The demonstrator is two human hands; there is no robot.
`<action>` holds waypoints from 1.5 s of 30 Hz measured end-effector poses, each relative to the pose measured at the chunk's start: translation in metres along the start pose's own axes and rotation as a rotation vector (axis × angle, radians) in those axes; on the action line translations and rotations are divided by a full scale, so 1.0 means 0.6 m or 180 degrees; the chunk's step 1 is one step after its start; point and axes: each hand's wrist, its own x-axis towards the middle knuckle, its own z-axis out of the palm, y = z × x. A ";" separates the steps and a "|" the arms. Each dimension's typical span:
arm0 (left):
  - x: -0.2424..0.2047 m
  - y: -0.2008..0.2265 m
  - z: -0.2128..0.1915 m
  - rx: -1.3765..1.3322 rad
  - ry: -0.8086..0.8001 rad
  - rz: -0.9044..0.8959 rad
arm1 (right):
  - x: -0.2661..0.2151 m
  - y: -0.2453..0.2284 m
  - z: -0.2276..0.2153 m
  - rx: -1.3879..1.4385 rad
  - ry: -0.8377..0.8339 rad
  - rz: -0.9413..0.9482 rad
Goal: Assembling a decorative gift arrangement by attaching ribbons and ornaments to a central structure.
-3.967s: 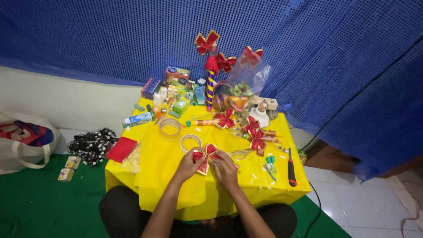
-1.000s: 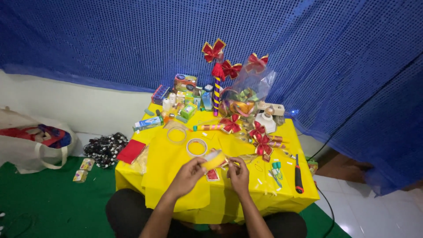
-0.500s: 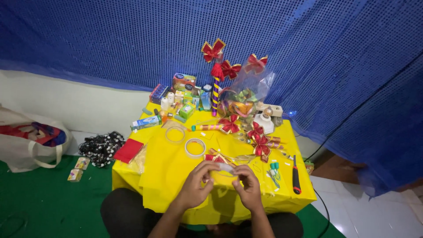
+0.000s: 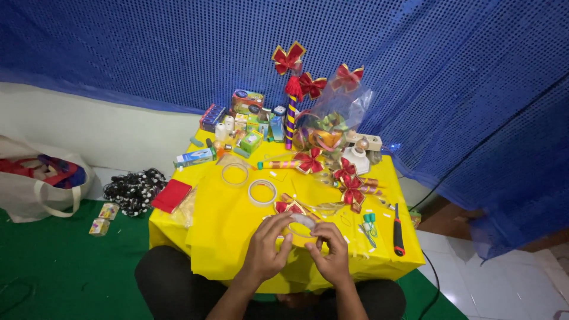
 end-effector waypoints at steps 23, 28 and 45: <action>-0.002 -0.004 0.022 0.0425 0.0955 -0.0099 | 0.001 -0.020 0.023 -0.1397 0.0312 -0.0490; 0.001 0.007 0.013 0.0546 0.0994 0.0055 | -0.001 -0.038 0.032 -0.1686 0.0333 -0.0744; -0.009 -0.040 0.030 -0.0963 0.0823 -0.0856 | -0.006 -0.044 0.034 -0.1770 0.0321 -0.0747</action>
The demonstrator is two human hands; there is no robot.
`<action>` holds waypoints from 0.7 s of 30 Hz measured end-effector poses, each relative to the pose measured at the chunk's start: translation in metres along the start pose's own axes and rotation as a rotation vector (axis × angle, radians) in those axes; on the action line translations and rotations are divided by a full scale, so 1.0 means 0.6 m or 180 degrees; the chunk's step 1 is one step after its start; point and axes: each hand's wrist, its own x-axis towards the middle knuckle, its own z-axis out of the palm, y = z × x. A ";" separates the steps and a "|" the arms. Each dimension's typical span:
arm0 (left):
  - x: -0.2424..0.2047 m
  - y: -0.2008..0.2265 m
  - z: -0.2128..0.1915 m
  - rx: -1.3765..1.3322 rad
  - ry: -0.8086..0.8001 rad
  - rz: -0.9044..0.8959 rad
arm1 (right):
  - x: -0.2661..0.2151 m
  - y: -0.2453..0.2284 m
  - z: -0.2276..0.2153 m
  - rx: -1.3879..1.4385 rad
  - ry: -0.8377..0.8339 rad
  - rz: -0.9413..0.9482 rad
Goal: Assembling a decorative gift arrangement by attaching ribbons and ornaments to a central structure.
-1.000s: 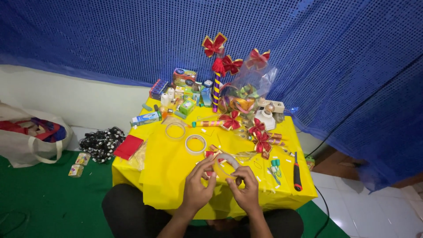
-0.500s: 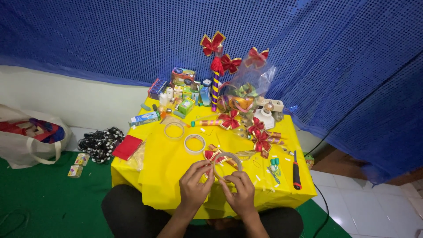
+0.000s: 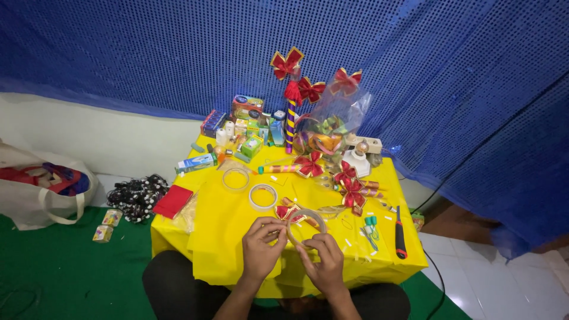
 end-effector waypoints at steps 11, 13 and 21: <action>-0.007 -0.010 0.005 -0.0027 -0.0023 -0.0321 | 0.007 0.002 -0.003 0.0013 -0.0123 0.0055; -0.007 -0.016 0.005 0.0026 0.0045 -0.0288 | 0.005 0.003 -0.003 0.0043 -0.0141 0.0035; -0.005 -0.026 0.007 -0.0425 -0.0004 -0.0470 | -0.002 0.008 0.004 0.0188 -0.0120 0.0228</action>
